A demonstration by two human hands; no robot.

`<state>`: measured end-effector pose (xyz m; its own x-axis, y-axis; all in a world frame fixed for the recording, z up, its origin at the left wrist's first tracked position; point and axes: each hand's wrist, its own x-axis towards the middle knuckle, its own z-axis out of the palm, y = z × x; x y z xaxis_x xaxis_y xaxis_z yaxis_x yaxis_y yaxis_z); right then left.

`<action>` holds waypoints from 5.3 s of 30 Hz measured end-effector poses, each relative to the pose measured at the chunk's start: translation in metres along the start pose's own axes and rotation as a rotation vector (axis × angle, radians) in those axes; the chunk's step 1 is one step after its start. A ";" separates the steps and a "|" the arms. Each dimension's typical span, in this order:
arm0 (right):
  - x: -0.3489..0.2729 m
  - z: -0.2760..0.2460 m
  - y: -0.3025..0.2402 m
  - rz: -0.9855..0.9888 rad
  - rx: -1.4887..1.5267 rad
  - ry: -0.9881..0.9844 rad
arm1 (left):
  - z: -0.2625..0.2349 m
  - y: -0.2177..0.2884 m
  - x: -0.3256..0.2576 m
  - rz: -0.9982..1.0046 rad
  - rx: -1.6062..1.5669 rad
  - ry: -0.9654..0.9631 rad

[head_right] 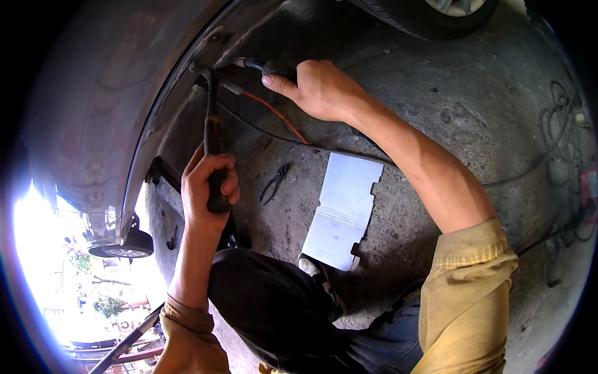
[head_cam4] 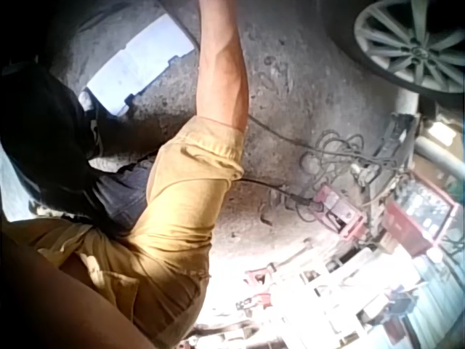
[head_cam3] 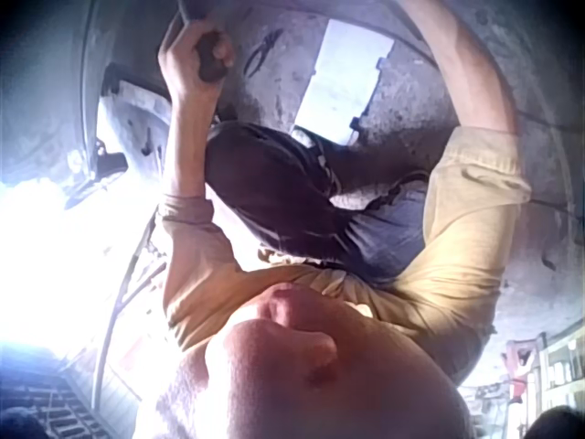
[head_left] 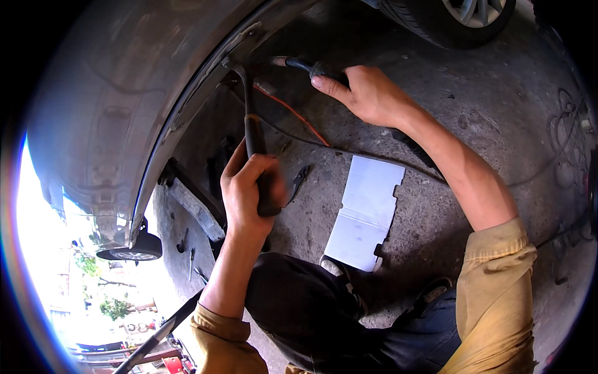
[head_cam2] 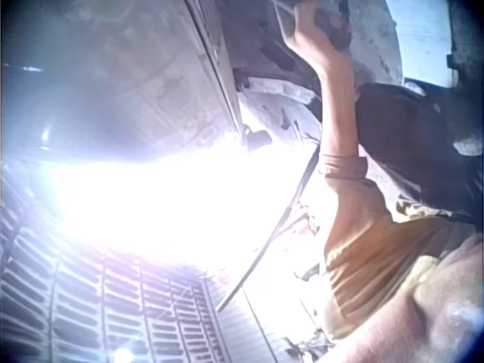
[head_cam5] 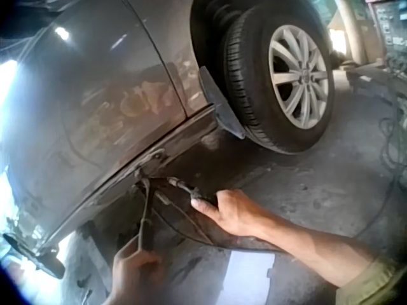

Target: The person welds a section of a car's undercarriage using a welding torch and a hammer. They repeatedly weld the metal seam, then use the hammer to tap and shape the area. The person also adjusts their shirt to touch their stomach area during the process.

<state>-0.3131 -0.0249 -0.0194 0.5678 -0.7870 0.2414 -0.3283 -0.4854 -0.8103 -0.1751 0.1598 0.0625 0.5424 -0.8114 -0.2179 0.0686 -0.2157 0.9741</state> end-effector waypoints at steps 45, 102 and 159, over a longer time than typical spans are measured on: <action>-0.010 0.013 -0.069 -0.039 -0.080 0.112 | 0.048 -0.026 0.024 0.134 -0.040 0.111; -0.009 0.009 -0.075 -0.058 -0.153 0.121 | 0.078 -0.036 0.035 0.239 0.106 0.279; -0.018 0.004 -0.077 -0.048 -0.144 0.052 | 0.076 -0.043 0.044 0.364 0.105 0.303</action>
<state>-0.2948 0.0285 0.0365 0.5471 -0.7782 0.3085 -0.4086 -0.5699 -0.7129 -0.2184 0.0923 0.0064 0.7359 -0.6530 0.1793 -0.2479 -0.0134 0.9687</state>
